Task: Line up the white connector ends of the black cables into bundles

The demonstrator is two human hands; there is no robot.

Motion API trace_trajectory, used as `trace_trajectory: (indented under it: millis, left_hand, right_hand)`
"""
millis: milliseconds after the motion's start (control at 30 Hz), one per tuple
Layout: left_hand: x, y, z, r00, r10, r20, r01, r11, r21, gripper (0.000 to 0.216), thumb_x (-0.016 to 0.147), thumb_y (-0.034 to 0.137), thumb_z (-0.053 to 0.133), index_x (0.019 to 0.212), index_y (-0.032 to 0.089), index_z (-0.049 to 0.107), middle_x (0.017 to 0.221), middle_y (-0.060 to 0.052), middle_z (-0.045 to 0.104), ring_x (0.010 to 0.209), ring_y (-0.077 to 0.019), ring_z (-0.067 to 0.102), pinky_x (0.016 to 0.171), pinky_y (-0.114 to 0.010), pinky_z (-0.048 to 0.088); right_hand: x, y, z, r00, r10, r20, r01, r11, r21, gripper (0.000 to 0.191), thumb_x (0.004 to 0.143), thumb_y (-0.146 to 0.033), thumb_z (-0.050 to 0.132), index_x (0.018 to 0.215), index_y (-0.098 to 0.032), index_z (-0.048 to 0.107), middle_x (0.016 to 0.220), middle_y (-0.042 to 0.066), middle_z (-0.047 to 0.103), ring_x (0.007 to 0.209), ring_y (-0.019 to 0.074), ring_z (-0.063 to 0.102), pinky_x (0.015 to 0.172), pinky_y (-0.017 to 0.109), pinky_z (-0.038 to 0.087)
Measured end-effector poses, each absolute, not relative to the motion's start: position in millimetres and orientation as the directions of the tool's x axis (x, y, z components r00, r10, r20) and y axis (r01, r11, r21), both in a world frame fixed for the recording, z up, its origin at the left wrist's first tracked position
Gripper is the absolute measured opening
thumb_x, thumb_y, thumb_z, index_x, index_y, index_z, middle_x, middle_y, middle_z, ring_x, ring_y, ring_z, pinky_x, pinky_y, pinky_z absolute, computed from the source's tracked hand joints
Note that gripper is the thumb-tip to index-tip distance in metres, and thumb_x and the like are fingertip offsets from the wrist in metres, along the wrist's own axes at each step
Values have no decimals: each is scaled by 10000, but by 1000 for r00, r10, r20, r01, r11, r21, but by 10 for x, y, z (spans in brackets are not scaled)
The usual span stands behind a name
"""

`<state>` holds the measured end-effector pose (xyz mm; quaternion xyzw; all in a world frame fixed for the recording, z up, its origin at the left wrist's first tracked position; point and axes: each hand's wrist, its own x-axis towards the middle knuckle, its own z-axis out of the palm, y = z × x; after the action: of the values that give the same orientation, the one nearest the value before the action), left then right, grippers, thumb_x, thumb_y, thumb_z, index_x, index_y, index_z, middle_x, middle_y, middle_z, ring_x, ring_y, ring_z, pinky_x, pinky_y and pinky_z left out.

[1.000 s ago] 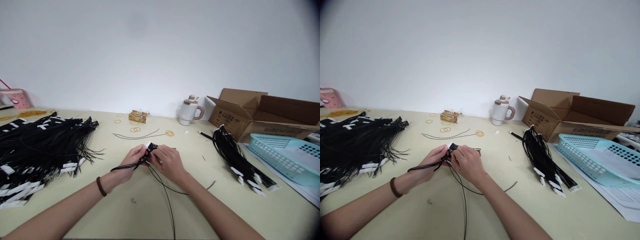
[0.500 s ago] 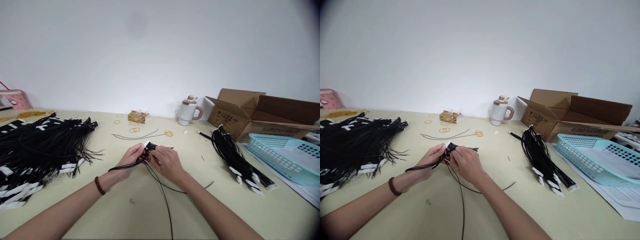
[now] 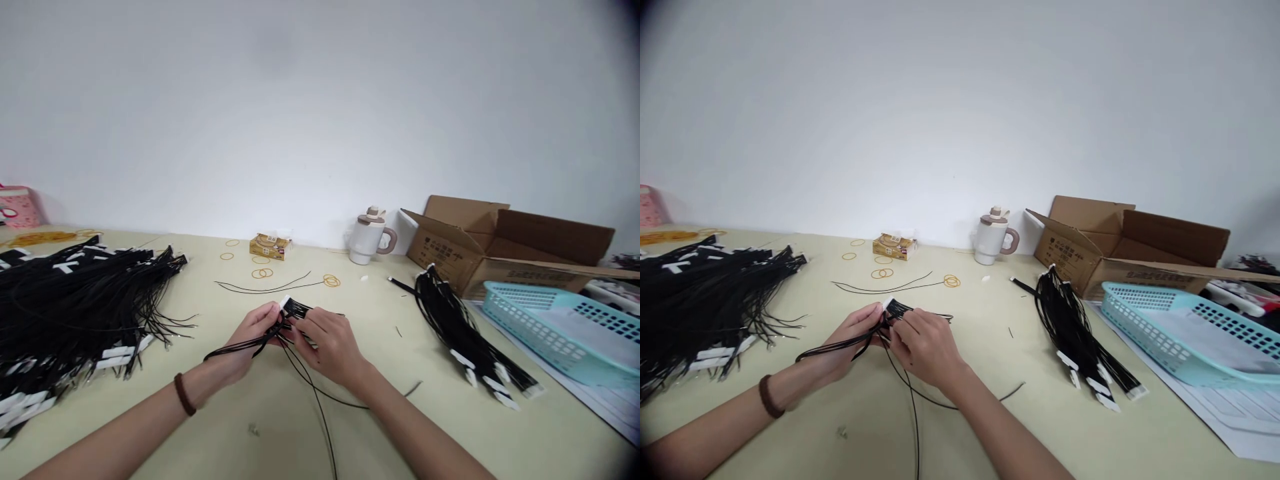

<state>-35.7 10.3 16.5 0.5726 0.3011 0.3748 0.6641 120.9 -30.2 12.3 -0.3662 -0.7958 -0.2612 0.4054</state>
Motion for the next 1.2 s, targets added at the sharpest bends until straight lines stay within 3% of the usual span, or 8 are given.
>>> trace_trajectory:
  millis: [200, 400, 733, 1200]
  left_hand:
    - [-355, 96, 177, 549, 835, 29, -161, 72, 984, 321, 772, 476, 493, 758, 156, 519, 726, -15, 561, 696, -148, 542, 655, -284, 457]
    - [-340, 110, 140, 549, 832, 81, -108, -25, 994, 338, 763, 495, 488, 712, 162, 484, 674, 4, 510, 632, -125, 497, 623, -274, 448]
    - [-367, 87, 145, 561, 828, 26, -198, 103, 975, 277, 777, 442, 503, 786, 166, 516, 778, -16, 560, 731, -149, 534, 681, -287, 449]
    - [-367, 81, 163, 560, 828, 17, -166, 93, 982, 302, 762, 466, 510, 725, 166, 505, 725, -5, 548, 706, -144, 520, 649, -268, 442]
  right_hand:
    - [1204, -311, 124, -397, 376, 837, 795, 597, 108, 154, 835, -160, 428, 727, -178, 537, 598, 0, 526, 564, 114, 456, 511, 244, 316]
    - [1210, -307, 120, -410, 400, 820, 808, 577, 123, 213, 842, -161, 414, 655, -180, 516, 575, -5, 499, 539, 109, 416, 499, 246, 294]
    - [1202, -285, 82, -415, 403, 816, 811, 570, 131, 173, 837, -166, 423, 701, -183, 528, 592, -10, 504, 552, 108, 441, 520, 245, 310]
    - [1200, -263, 44, -409, 413, 814, 809, 576, 114, 180, 830, -158, 434, 680, -178, 533, 585, -7, 515, 546, 108, 435, 523, 245, 296]
